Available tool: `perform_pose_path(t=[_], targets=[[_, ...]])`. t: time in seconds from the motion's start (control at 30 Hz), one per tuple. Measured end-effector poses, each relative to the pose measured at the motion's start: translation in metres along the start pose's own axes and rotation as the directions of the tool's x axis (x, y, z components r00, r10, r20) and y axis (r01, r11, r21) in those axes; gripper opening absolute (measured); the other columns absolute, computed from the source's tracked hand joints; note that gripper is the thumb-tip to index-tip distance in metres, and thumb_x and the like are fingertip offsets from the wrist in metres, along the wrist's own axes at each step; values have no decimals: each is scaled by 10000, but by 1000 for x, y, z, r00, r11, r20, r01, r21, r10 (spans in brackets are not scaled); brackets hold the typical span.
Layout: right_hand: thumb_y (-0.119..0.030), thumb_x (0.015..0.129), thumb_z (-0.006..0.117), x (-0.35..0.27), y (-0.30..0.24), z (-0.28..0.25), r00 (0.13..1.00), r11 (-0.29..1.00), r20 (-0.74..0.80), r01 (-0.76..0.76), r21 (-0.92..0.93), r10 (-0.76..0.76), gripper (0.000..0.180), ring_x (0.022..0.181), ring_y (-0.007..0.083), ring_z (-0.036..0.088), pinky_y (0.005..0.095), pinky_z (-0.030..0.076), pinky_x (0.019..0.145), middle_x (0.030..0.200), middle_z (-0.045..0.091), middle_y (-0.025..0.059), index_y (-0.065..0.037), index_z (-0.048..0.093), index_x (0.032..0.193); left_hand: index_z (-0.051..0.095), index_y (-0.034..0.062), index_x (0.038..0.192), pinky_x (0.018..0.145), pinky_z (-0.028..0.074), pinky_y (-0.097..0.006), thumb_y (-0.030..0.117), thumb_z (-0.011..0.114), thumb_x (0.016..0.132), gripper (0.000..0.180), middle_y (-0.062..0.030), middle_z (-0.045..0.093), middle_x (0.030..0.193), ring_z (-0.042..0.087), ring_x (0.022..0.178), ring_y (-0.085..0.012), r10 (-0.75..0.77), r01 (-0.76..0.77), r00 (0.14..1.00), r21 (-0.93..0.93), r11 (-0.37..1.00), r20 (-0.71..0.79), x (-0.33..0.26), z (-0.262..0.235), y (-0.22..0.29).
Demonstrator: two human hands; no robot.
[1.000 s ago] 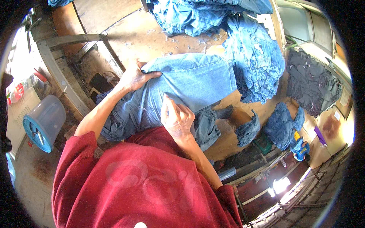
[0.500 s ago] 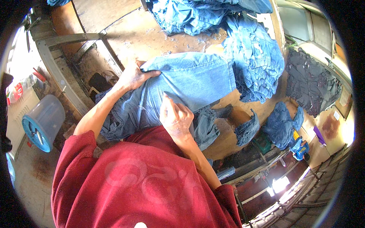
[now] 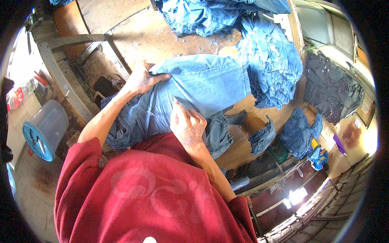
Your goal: The person repeatedly picks up denim jeans from a pile, uses a small tool to scrape or mark a seam, and then places the jeans back on the pile. The process is repeated for multiple pairs of jeans.
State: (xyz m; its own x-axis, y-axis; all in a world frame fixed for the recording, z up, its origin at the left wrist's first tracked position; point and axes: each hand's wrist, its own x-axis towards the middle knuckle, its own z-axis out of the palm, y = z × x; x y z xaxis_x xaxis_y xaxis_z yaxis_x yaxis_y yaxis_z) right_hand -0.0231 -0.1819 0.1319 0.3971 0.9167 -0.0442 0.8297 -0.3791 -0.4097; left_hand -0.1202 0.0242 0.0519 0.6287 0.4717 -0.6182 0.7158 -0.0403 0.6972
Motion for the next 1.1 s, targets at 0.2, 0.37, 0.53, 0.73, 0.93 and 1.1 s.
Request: perform_pose_path(t=[0.2, 0.37, 0.53, 0.73, 0.93, 1.1], targets=[[-78, 903, 753, -2, 5, 5, 998, 998, -68, 3, 59, 1, 201, 516, 220, 636, 352, 519, 525, 626, 633, 39, -96, 771, 1103, 808, -18, 1109, 810, 583, -443, 525, 839, 860, 598, -221, 780, 875, 764, 810, -307, -13, 13, 1000, 15, 1000, 3, 3, 0, -3], [-99, 923, 746, -7, 6, 7, 1000, 1000, -16, -7, 19, 7, 230, 549, 217, 665, 360, 533, 548, 653, 660, 38, -104, 765, 1153, 814, -14, 1092, 814, 583, -448, 572, 836, 841, 638, -231, 783, 891, 763, 824, -324, 43, -43, 998, 2, 999, -50, 4, 6, -9], [-126, 1024, 685, -15, 13, -14, 950, 881, 83, -310, 357, 301, 335, 756, 278, 790, 398, 606, 691, 878, 804, 87, -72, 632, 1350, 798, 30, 1164, 863, 579, -457, 648, 834, 804, 716, -216, 785, 962, 764, 910, -355, 66, -58, 996, 140, 988, -55, 4, -8, -2], [-161, 948, 793, -13, 37, 0, 986, 979, -111, -106, 177, 127, 284, 850, 281, 660, 408, 495, 762, 896, 671, 41, -101, 693, 1206, 750, 123, 1000, 997, 506, -464, 242, 822, 876, 186, -83, 699, 1064, 655, 1112, -320, 515, -300, 692, 447, 843, -506, -77, -12, 19], [-206, 888, 830, -13, 53, 35, 952, 975, -232, 218, 46, -201, 200, 774, 233, 653, 390, 456, 713, 825, 678, 5, -126, 733, 1044, 778, 85, 1182, 1082, 517, -418, 150, 830, 847, 344, -75, 713, 1257, 640, 1268, -287, 607, -396, 698, 502, 769, -380, -152, 65, 3], [-187, 922, 787, -10, 69, 34, 949, 959, -148, 265, -102, -278, 166, 806, 233, 684, 403, 488, 710, 873, 714, 16, -122, 643, 973, 789, 65, 1132, 1063, 529, -437, 133, 839, 846, 298, -84, 715, 1276, 654, 1236, -305, 651, -418, 608, 513, 750, -456, -143, 87, -24]])
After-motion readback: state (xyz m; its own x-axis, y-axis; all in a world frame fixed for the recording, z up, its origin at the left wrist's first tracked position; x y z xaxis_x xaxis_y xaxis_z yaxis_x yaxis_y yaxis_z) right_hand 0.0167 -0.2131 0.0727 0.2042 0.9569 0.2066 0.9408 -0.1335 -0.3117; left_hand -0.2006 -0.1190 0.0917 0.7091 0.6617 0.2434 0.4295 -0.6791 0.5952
